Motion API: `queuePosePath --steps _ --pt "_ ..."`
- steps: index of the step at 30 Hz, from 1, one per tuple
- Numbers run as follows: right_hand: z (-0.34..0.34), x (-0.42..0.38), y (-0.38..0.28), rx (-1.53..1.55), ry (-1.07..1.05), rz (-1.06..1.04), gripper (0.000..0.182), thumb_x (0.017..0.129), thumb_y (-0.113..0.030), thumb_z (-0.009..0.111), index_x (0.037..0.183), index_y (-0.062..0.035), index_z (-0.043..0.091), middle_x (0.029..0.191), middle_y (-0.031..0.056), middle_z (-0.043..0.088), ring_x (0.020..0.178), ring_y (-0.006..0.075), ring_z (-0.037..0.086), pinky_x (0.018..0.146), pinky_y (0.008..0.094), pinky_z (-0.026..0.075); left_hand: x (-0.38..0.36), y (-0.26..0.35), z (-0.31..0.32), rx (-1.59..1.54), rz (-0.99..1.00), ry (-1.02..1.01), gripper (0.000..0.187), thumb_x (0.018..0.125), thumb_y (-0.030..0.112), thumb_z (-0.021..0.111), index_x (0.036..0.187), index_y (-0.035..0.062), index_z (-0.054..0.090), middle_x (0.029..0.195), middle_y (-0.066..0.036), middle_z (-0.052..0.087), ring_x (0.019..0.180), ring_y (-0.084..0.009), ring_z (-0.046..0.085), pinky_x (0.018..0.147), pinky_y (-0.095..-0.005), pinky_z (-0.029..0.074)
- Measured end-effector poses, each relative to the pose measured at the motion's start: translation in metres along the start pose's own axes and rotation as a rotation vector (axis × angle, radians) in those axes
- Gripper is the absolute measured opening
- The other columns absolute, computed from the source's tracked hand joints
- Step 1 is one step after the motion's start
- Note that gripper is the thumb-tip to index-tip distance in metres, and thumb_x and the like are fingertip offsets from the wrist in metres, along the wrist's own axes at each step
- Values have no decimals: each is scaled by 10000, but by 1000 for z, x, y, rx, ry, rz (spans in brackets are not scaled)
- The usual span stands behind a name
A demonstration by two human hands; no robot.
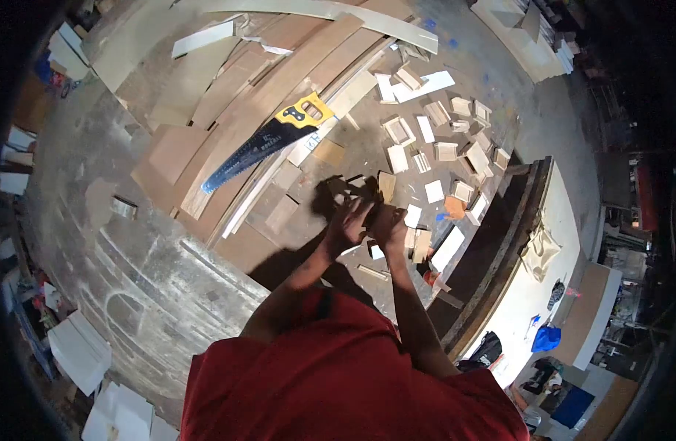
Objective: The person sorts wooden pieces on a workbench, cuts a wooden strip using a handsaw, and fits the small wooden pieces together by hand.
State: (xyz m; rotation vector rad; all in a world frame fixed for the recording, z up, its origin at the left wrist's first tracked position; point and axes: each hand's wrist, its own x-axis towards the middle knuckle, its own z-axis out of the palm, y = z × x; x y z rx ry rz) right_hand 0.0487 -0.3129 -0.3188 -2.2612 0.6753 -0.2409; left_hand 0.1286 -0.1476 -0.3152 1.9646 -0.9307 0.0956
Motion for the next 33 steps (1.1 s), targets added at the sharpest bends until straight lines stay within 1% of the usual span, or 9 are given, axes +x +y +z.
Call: queuePosePath --steps 2,4,6,10,16,18,20,25,33 --pt "-7 -8 -10 -54 28 -63 525 803 -97 778 1178 -7 422 853 170 689 662 309 692 616 384 561 15 -11 3 174 -132 -387 750 792 285 720 1452 38 465 1462 -201 465 1333 -433 444 1135 -522 357" --pt "-13 -15 -24 -9 -35 -44 605 744 -70 825 1195 -16 425 847 171 678 690 269 699 623 368 562 5 -40 31 222 -111 -380 804 777 263 728 1485 37 424 1531 -186 368 1409 -439 346 1183 -497 305" --pt "-16 -19 -24 62 -57 -75 528 740 -22 766 1169 -38 458 781 177 650 720 335 706 633 415 547 0 -46 34 161 -60 -107 696 786 235 678 1433 55 493 1530 -149 406 1360 -406 413 1144 -534 337" --pt "-12 -20 -26 -37 -137 102 561 752 -27 798 1201 -55 463 767 125 641 637 241 648 579 371 501 24 -69 6 -13 -236 -152 643 741 166 721 1344 14 557 1503 -202 426 1356 -444 428 1092 -493 417" --pt "9 -13 -7 63 -103 50 510 766 -2 749 1195 -93 488 751 78 623 695 204 644 578 371 494 32 -58 -49 -9 -142 224 392 809 146 726 1161 -5 639 1062 -200 690 1062 -400 657 978 -485 498" --pt "11 -12 -7 -9 -164 160 495 775 24 715 1201 -95 491 815 83 640 744 199 660 613 362 520 21 -61 -58 56 -466 147 295 834 118 710 1096 -6 653 1064 -224 686 1085 -395 660 906 -462 534" --pt "17 -12 9 50 -222 148 488 827 11 704 1242 -88 468 923 95 653 796 196 670 660 342 547 0 -56 -66 -60 -458 321 209 910 119 665 1079 -2 659 1037 -182 698 1022 -326 695 790 -413 568" --pt "13 -25 7 506 -273 238 454 947 -52 675 1339 -50 446 1092 107 651 911 176 673 748 307 556 -12 -5 -122 -1262 -1151 492 219 991 167 588 1144 28 659 1048 -55 696 942 -166 695 687 -312 620" --pt "-23 -31 -24 990 -402 431 841 896 -224 794 1558 -60 303 1350 148 610 1175 178 619 1017 341 476 -26 15 -140 -1278 -1100 446 247 982 146 574 1178 0 618 1062 -99 687 902 -207 715 746 -359 652"
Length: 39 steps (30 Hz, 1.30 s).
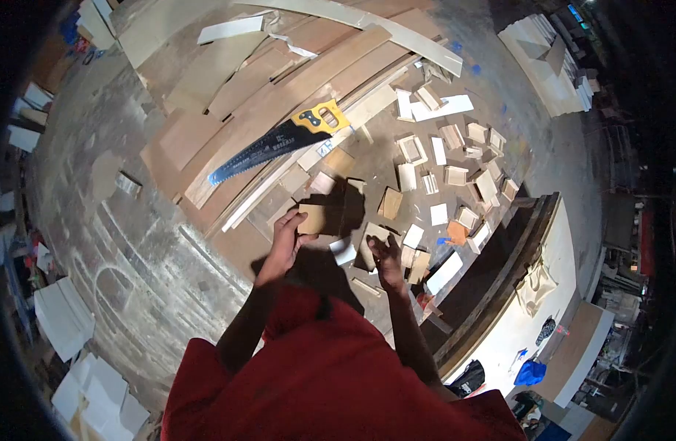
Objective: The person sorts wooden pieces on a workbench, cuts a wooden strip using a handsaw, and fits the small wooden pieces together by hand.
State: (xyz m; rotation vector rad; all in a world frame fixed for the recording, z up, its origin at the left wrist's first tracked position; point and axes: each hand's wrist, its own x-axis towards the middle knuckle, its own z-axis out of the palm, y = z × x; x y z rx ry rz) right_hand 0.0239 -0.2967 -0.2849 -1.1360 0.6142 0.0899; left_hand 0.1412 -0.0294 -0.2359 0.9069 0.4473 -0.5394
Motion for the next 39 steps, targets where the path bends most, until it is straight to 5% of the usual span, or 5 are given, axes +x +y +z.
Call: queuePosePath --steps 17,20,23,25,39 --pt "-37 35 43 498 -85 -178 418 963 -212 651 1321 -34 531 1269 129 636 1169 271 626 1062 497 490 49 -104 -49 349 63 141 218 975 63 612 1175 8 545 1078 -120 661 933 -212 678 813 -343 618" --pt "-9 27 40 -38 430 -23 725 860 -121 770 1446 -14 357 1300 210 610 1105 316 679 873 480 587 47 -101 -47 630 189 88 371 926 122 690 1228 -45 556 1058 -170 693 895 -251 701 818 -364 589" --pt "16 23 32 -844 330 -405 512 771 -102 858 1203 17 611 1104 170 700 940 240 728 730 350 604 46 -98 -48 987 377 22 537 878 49 721 1350 -73 495 1125 -154 683 1039 -223 676 902 -331 554" --pt "29 43 45 -883 212 -614 393 776 -148 851 1092 -5 666 973 139 722 886 246 731 743 340 592 44 -90 -34 1025 605 152 692 790 119 790 1393 -46 494 1252 -283 619 1131 -415 627 983 -438 513" --pt "97 84 28 -1379 60 -739 497 794 -210 754 1248 -96 587 1126 168 639 1047 396 617 886 499 521 8 13 -17 1615 388 242 732 742 131 810 1404 70 504 1341 -181 530 1219 -406 521 1013 -482 478"
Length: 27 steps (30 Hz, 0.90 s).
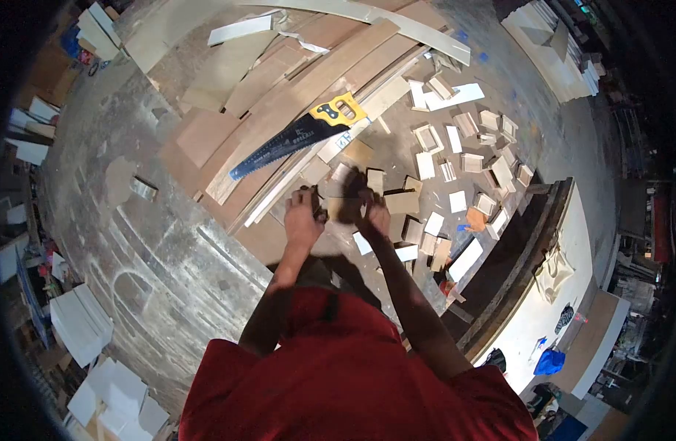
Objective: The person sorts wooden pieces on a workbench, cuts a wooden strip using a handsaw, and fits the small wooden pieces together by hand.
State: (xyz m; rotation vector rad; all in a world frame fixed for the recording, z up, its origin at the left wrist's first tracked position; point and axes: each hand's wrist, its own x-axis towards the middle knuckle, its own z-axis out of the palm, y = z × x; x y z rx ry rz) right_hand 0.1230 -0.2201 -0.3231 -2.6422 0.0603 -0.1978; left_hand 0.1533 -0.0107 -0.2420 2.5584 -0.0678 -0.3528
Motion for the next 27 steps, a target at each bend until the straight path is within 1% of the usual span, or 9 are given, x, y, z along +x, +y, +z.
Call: queuePosePath --steps 6,9,12,14,15,18,23,25,27 --pt "22 70 -11 78 27 -58 503 792 -172 717 1274 -109 590 1169 158 635 1090 391 614 897 494 524 1 -59 39 51 19 -19 820 684 144 843 1409 53 471 1325 -173 509 1240 -377 475 1035 -501 451" --pt "25 75 -12 -117 -63 -62 358 933 -387 560 1214 -183 647 1319 139 595 1182 355 594 890 499 518 6 -75 46 -51 104 128 721 685 141 831 1342 44 552 1193 -174 597 1098 -363 568 981 -443 485" --pt "20 70 -10 -4 -31 -48 346 837 -233 657 1160 -109 666 1146 149 658 963 340 671 778 461 568 11 -91 47 -515 133 155 543 765 125 776 1278 36 622 1050 -127 666 946 -307 644 878 -391 530" --pt "4 65 -18 31 5 -73 343 808 -180 702 1134 -78 677 1079 147 683 873 312 706 724 426 589 13 -96 33 -1232 -305 -313 434 854 140 722 1273 55 649 1034 -73 693 896 -241 677 796 -376 553" --pt "-4 59 -22 281 -27 62 387 814 -176 737 1173 -54 660 1089 136 686 896 271 708 730 397 588 6 -83 12 -1294 -553 -288 417 915 159 657 1320 65 629 1114 -57 686 981 -188 676 797 -375 570" --pt "-24 42 -27 1012 -149 472 549 828 -146 816 1295 27 585 1145 121 676 955 190 697 732 310 577 11 -93 7 -1698 -426 -421 414 913 186 650 1310 69 634 1123 -52 681 988 -171 672 823 -357 578" --pt "-62 -13 -7 1482 -210 705 413 895 -106 715 1282 -30 592 1135 91 676 1058 228 676 884 395 549 18 -98 0 -1503 -407 -400 466 876 118 676 1331 51 601 1078 -49 674 982 -166 670 863 -340 574" --pt "-69 -37 7 1601 -203 731 407 903 -136 691 1285 -39 589 1135 86 674 1088 241 661 901 421 530 25 -100 6 -1019 36 -127 613 770 -92 726 1351 27 574 1053 -59 678 964 -157 668 860 -302 560" --pt "-79 -53 5 1659 -214 785 406 927 -238 615 1294 -67 585 1149 80 671 1160 264 624 923 469 487 24 -100 7 -1148 -39 -164 608 780 -86 727 1357 31 573 1059 -63 682 971 -159 669 860 -305 559"
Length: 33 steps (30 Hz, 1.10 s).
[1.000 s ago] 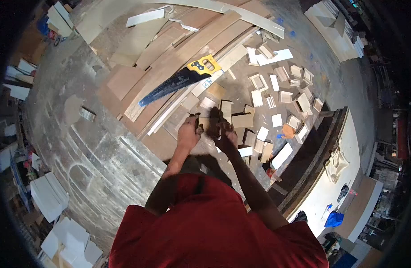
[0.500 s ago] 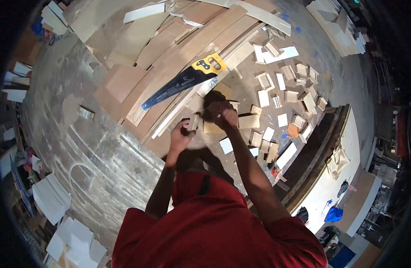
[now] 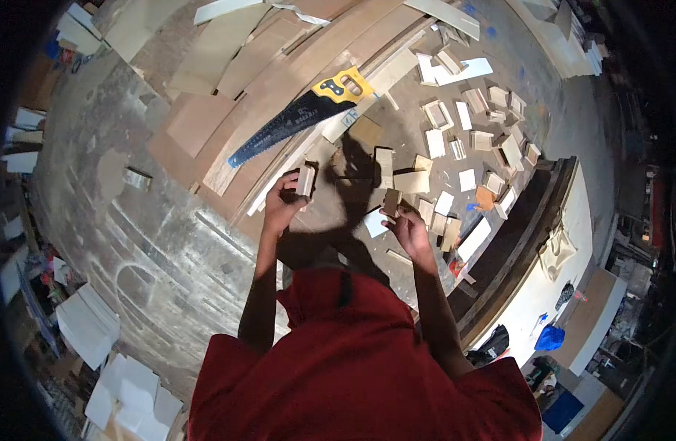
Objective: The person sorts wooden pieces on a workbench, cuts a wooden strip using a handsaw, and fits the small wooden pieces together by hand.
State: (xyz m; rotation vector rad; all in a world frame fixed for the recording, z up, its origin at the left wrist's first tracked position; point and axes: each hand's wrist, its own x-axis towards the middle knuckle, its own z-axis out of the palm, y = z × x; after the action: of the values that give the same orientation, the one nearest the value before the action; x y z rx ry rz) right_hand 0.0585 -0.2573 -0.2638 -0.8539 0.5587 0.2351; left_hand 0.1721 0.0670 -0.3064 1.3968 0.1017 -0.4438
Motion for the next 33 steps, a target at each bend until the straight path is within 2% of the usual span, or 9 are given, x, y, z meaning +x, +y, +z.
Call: queuePosePath --steps 5,7,13,18,21,24,26,29,33 --pt "-17 -34 4 -7 6 29 469 967 -320 552 1365 -71 542 1235 100 662 1165 265 623 904 422 485 -12 1 14 -149 -177 -10 597 799 -96 738 1356 31 564 1084 -66 698 999 -171 678 866 -324 563" --pt "-30 -39 8 42 74 20 405 950 -312 597 1278 -74 607 1146 84 696 1088 240 654 834 407 512 -15 -10 19 -65 -36 -30 610 783 -35 781 1349 20 561 1063 -61 703 987 -178 683 864 -309 557" --pt "-50 -67 -11 170 49 -105 466 947 -312 621 1309 -21 584 1196 120 698 1079 271 684 818 394 568 -30 2 39 1099 233 186 729 701 147 836 1361 48 542 1218 -212 613 1120 -418 569 1012 -476 467" --pt "-46 -85 -24 152 -114 -80 521 914 -175 658 1396 -26 530 1297 138 652 1142 276 664 813 381 597 -39 30 72 1237 364 283 676 722 185 846 1330 62 577 1159 -191 616 1082 -395 589 977 -451 480" --pt "-40 -83 -17 170 -184 -129 464 888 -3 655 1344 -27 574 1279 107 647 1112 215 656 803 366 608 -66 68 104 687 325 240 544 779 188 846 1258 51 629 1146 -150 663 1083 -335 635 938 -444 506" --pt "25 -89 -30 -774 -197 -348 421 845 -45 739 1249 -31 624 1216 86 656 1080 176 649 766 331 593 -94 71 115 275 154 -118 415 849 159 819 1204 11 662 1123 -129 704 1001 -244 693 854 -399 566" --pt "33 -83 -6 -843 -237 -503 522 736 -94 842 1213 -49 636 1204 86 663 1083 186 655 743 330 581 -110 72 120 -325 -557 -260 316 903 102 765 1176 -31 677 1099 -131 718 911 -188 712 741 -350 614" --pt "60 -93 -7 -1062 -198 -604 535 698 -74 822 1191 -76 613 1154 125 667 1025 313 661 783 386 566 -126 44 116 -175 -477 -102 246 912 86 747 1100 -66 704 1003 -138 727 817 -177 723 654 -298 623" --pt "51 -76 7 -1206 -257 -634 534 669 -86 824 1152 -78 598 1116 131 664 1023 349 639 816 416 548 -130 24 89 -13 -410 -58 142 903 69 738 1017 -15 744 944 -96 742 817 -206 730 661 -315 624"
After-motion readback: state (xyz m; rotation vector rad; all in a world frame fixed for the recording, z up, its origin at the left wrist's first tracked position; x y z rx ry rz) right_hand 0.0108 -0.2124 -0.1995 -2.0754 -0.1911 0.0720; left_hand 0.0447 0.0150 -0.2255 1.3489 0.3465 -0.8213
